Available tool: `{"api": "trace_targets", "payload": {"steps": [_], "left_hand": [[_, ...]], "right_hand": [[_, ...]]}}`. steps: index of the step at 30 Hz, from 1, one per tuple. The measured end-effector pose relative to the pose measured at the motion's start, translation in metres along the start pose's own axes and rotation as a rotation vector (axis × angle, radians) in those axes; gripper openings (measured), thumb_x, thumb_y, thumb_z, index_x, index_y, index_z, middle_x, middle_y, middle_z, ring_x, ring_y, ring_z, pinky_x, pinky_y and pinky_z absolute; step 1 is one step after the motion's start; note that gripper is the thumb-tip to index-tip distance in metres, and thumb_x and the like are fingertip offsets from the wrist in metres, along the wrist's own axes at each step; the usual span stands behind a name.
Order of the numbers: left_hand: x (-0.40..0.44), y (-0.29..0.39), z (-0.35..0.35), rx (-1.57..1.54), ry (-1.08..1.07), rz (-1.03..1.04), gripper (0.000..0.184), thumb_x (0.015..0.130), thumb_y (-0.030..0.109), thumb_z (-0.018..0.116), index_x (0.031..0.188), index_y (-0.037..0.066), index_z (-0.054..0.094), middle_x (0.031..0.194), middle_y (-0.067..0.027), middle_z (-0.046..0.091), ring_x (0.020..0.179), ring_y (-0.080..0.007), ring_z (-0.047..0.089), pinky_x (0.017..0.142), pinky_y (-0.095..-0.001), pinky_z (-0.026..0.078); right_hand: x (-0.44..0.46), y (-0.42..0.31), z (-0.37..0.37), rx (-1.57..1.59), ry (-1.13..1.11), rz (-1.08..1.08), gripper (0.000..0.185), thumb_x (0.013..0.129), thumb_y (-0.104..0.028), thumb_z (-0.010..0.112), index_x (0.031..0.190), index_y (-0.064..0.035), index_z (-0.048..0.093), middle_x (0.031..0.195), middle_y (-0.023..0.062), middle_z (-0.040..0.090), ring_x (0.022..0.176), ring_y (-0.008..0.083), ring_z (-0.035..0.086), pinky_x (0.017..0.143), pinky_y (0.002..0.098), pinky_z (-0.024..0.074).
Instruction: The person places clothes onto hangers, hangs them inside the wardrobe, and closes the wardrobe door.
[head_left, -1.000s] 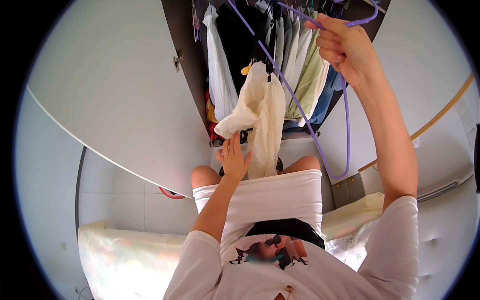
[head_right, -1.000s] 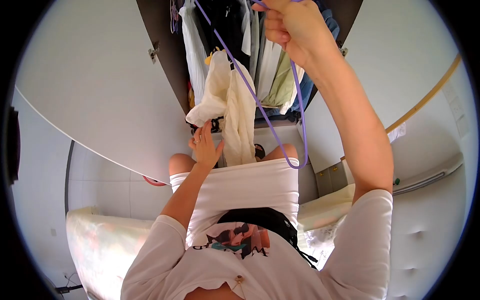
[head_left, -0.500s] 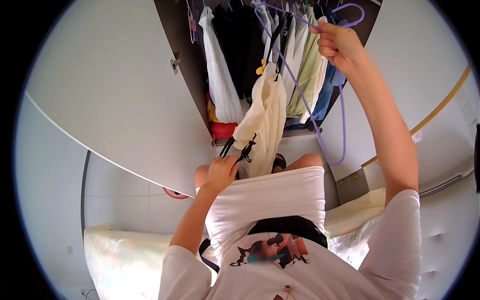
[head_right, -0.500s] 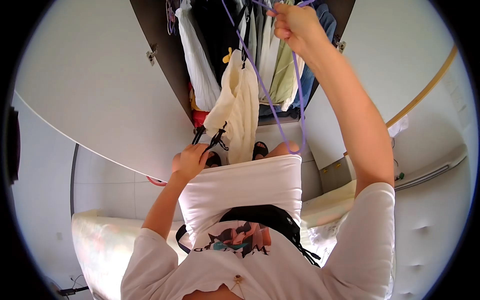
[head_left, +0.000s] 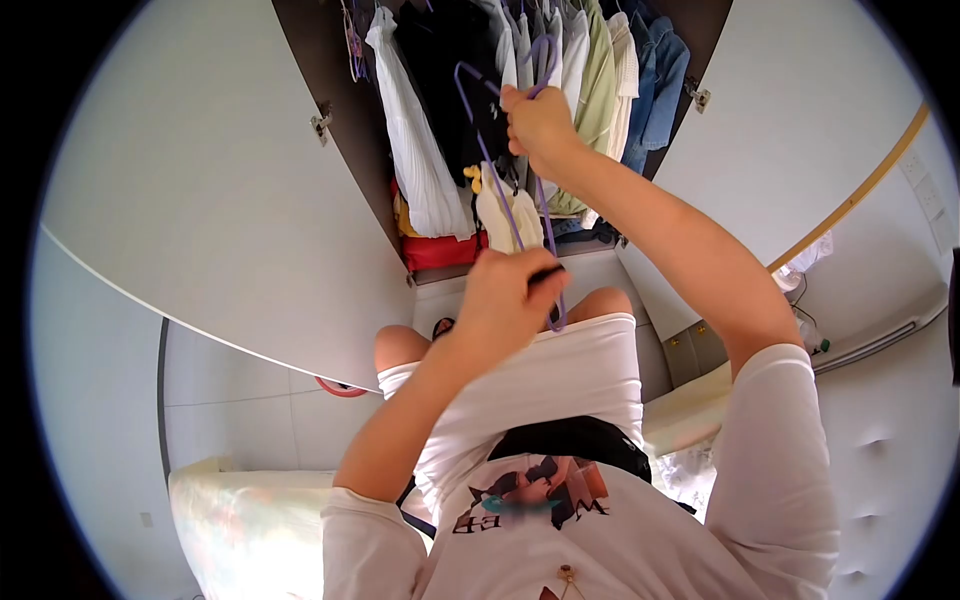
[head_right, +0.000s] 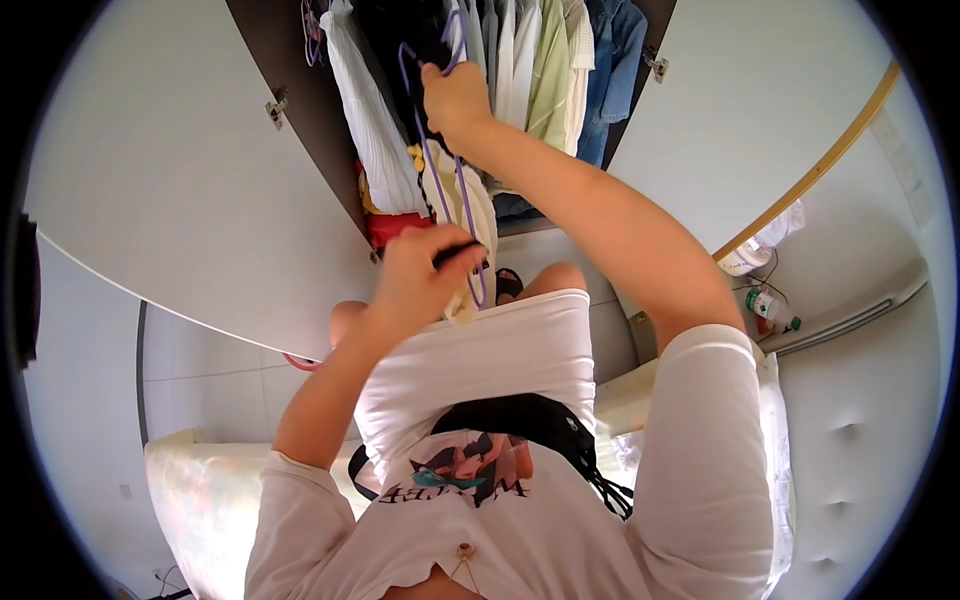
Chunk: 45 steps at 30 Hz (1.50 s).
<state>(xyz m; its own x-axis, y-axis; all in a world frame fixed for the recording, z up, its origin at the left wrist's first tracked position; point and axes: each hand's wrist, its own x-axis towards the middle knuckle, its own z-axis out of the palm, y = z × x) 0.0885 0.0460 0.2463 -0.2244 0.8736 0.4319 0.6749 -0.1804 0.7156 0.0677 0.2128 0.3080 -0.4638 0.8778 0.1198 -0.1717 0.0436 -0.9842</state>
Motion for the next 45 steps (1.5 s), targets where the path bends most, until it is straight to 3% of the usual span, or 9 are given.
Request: {"api": "trace_targets", "payload": {"steps": [5, 11, 15, 19, 23, 25, 28, 32, 45], "left_hand": [[0.023, -0.022, -0.017, -0.294, -0.093, -0.285, 0.014, 0.079, 0.010, 0.062, 0.076, -0.002, 0.055, 0.066, -0.0002, 0.056, 0.062, -0.0058, 0.047, 0.057, -0.0216, 0.039], [0.022, -0.046, -0.008, -0.486, -0.070, -0.150, 0.019, 0.074, 0.005, 0.065, 0.088, 0.000, 0.053, 0.078, -0.0024, 0.056, 0.075, -0.0106, 0.053, 0.067, -0.0220, 0.042], [0.021, -0.056, -0.017, -0.100, -0.028, 0.044, 0.031, 0.068, 0.007, 0.068, 0.094, 0.003, 0.052, 0.088, -0.0077, 0.057, 0.083, -0.0199, 0.055, 0.072, -0.0291, 0.044], [0.043, -0.059, -0.047, 0.441, 0.874, 0.249, 0.039, 0.070, 0.011, 0.067, 0.104, 0.006, 0.048, 0.105, -0.0113, 0.052, 0.100, -0.0241, 0.048, 0.071, -0.0347, 0.045], [0.079, -0.087, -0.097, 0.634, 0.701, 0.404, 0.026, 0.077, 0.015, 0.061, 0.098, 0.006, 0.051, 0.094, -0.0135, 0.056, 0.087, -0.0294, 0.052, 0.065, -0.0359, 0.044], [0.088, -0.086, -0.114, 0.535, 0.110, 0.066, 0.015, 0.082, 0.016, 0.054, 0.090, 0.004, 0.054, 0.081, -0.0156, 0.056, 0.076, -0.0329, 0.053, 0.062, -0.0377, 0.043], [0.100, -0.083, -0.120, 0.523, 0.241, 0.284, 0.011, 0.083, 0.012, 0.052, 0.079, 0.001, 0.053, 0.069, -0.0151, 0.054, 0.067, -0.0334, 0.053, 0.059, -0.0391, 0.041], [0.114, -0.089, -0.138, 0.549, 0.278, 0.401, 0.010, 0.082, 0.010, 0.053, 0.078, 0.000, 0.052, 0.070, -0.0159, 0.054, 0.068, -0.0343, 0.053, 0.060, -0.0397, 0.042], [0.155, -0.129, -0.139, 0.391, 0.416, 0.346, 0.010, 0.080, 0.008, 0.054, 0.079, -0.001, 0.057, 0.072, -0.0166, 0.057, 0.073, -0.0338, 0.054, 0.068, -0.0397, 0.044]], "right_hand": [[-0.004, 0.002, -0.004, -0.236, -0.415, 0.173, 0.015, 0.082, -0.008, 0.051, 0.070, -0.0030, 0.044, 0.058, 0.0017, 0.039, 0.045, 0.0094, 0.032, 0.038, 0.0249, 0.0255], [-0.016, -0.020, -0.006, -0.408, -0.733, 0.279, 0.014, 0.082, -0.007, 0.051, 0.070, -0.0016, 0.046, 0.059, 0.0015, 0.041, 0.046, 0.0083, 0.033, 0.038, 0.0221, 0.0262], [-0.014, -0.037, -0.011, -0.578, -0.809, 0.206, 0.012, 0.085, -0.010, 0.050, 0.080, 0.0016, 0.050, 0.058, -0.0007, 0.039, 0.048, 0.0066, 0.032, 0.040, 0.0209, 0.0272], [-0.012, -0.060, -0.015, -0.626, -0.894, 0.196, 0.015, 0.086, -0.012, 0.050, 0.083, 0.0027, 0.051, 0.058, -0.0008, 0.039, 0.048, 0.0055, 0.032, 0.039, 0.0201, 0.0256], [-0.026, -0.090, -0.011, -0.651, -0.860, 0.094, 0.017, 0.087, -0.013, 0.049, 0.085, 0.0035, 0.052, 0.057, -0.0009, 0.039, 0.048, 0.0048, 0.032, 0.039, 0.0197, 0.0232], [-0.022, -0.092, -0.019, -0.628, -0.877, 0.059, 0.017, 0.087, -0.013, 0.049, 0.087, 0.0035, 0.054, 0.057, -0.0011, 0.039, 0.048, 0.0045, 0.032, 0.040, 0.0192, 0.0230], [-0.029, -0.094, -0.034, -0.477, -0.825, 0.014, 0.014, 0.083, -0.007, 0.050, 0.083, 0.0060, 0.054, 0.060, 0.0035, 0.045, 0.049, 0.0074, 0.037, 0.043, 0.0199, 0.0325], [-0.050, -0.088, -0.080, -0.661, -0.763, -0.247, 0.047, 0.082, -0.020, 0.060, 0.122, -0.0023, 0.044, 0.103, 0.0054, 0.053, 0.094, 0.0104, 0.047, 0.074, 0.0240, 0.0435], [-0.081, -0.035, -0.114, -0.239, -0.503, -0.146, 0.030, 0.092, -0.027, 0.044, 0.082, 0.0003, 0.051, 0.048, -0.0037, 0.032, 0.042, 0.0046, 0.025, 0.040, 0.0210, 0.0225]]}}
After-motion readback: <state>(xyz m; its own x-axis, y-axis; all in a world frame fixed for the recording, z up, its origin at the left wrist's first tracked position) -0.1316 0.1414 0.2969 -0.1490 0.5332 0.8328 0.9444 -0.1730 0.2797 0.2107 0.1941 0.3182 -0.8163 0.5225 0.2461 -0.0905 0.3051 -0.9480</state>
